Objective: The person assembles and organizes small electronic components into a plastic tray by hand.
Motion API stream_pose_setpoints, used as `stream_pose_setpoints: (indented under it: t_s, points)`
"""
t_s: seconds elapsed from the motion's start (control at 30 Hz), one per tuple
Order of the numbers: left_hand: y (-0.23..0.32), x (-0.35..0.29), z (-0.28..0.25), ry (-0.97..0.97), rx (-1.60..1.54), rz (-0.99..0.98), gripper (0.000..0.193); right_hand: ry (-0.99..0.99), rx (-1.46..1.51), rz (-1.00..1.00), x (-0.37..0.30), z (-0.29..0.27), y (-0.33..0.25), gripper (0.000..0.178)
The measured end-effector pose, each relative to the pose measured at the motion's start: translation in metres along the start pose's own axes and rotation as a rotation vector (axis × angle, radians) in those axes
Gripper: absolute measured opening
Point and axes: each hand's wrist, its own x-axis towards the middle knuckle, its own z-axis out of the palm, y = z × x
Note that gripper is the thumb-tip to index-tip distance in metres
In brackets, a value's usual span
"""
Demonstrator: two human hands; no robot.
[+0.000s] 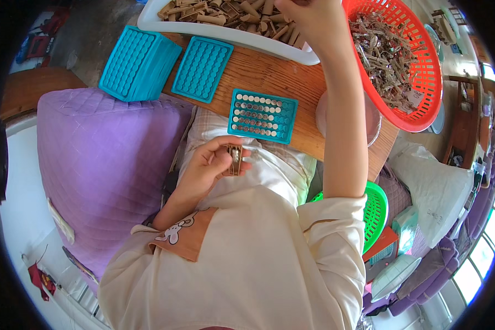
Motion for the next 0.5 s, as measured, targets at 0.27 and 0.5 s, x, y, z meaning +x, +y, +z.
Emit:
stream_pose_setpoints:
  t_s: [0.27,0.5]
  points:
    - [-0.004,0.004,0.007,0.119,-0.232,0.274,0.035,-0.12,0.477,0.377,-0.142,0.0,-0.042,0.026]
    - [-0.008,0.005,0.017,0.207,-0.1,0.457,0.036,0.006,0.467,0.354,-0.21,0.024,-0.054,0.021]
